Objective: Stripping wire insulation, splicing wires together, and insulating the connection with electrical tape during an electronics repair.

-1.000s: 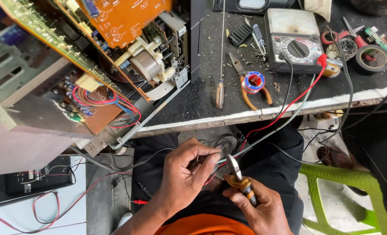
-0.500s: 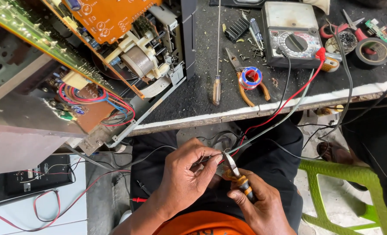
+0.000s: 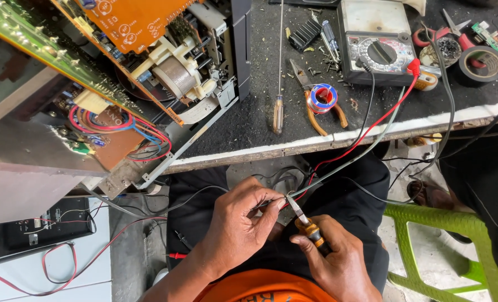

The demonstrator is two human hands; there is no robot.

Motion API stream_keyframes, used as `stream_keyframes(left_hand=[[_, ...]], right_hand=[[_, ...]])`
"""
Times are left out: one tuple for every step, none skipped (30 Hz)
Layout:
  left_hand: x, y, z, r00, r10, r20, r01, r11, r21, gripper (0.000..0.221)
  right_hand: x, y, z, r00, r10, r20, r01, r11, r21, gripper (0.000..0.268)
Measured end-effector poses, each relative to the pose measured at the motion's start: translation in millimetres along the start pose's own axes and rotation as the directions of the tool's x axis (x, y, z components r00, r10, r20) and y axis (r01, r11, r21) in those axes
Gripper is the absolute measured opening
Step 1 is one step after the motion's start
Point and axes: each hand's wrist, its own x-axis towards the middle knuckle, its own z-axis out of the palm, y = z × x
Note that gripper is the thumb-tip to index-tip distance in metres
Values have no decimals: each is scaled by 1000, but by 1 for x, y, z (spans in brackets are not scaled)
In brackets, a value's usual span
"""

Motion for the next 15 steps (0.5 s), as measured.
stream_keyframes(left_hand=[[0, 0, 1, 1000, 0, 0, 0, 1000, 0, 4], [0, -1, 1, 1000, -12, 1, 12, 1000, -2, 5], [-1, -1, 2, 1000, -23, 2, 23, 1000, -3, 7], [-2, -3, 4, 1000, -24, 2, 24, 1000, -3, 7], [-3, -5, 5, 999, -36, -2, 36, 999, -14, 7], [-4, -7, 7, 999, -47, -6, 47, 999, -24, 7], [-5, -10, 9, 999, -46, -6, 46, 999, -24, 7], [-6, -12, 10, 999, -44, -20, 44, 999, -11, 7], [-8, -14, 12, 998, -42, -35, 43, 999, 2, 9], [-9, -17, 12, 999, -42, -35, 42, 999, 2, 9], [-10, -19, 13, 998, -52, -29, 52, 999, 14, 8], [-11, -21, 13, 998, -64, -24, 64, 998, 25, 7], [-11, -18, 13, 998, -64, -24, 65, 998, 25, 7], [-12, -13, 12, 996, -83, -31, 82, 997, -13, 8], [-12, -9, 12, 994, -102, -37, 100, 994, -51, 8]], right_hand=[[-1, 3, 2, 1000, 0, 0, 0, 1000, 0, 27], [-2, 6, 4, 1000, -9, -10, 9, 1000, 1, 25], [-3, 9, 6, 1000, -19, -19, 19, 1000, 1, 24], [-4, 11, 8, 1000, -18, -18, 18, 1000, 1, 24], [-5, 13, 10, 1000, -8, -30, 8, 1000, 1, 24], [-6, 16, 12, 999, 0, -43, 0, 1000, 0, 23], [-6, 19, 15, 999, 0, -43, 0, 1000, 0, 23], [-7, 21, 17, 999, 6, -51, -6, 1000, -15, 22], [-8, 24, 19, 998, 11, -58, -13, 999, -29, 23], [-7, 24, 20, 998, 11, -59, -13, 999, -29, 23], [-7, 25, 21, 998, 14, -56, -16, 999, -43, 22], [-7, 25, 22, 998, 17, -52, -20, 998, -56, 21], [-6, 40, 28, 998, 18, -52, -21, 998, -56, 21], [-7, 55, 33, 988, 135, -80, -142, 986, -89, 32], [-8, 70, 39, 962, 249, -112, -262, 958, -118, 43]])
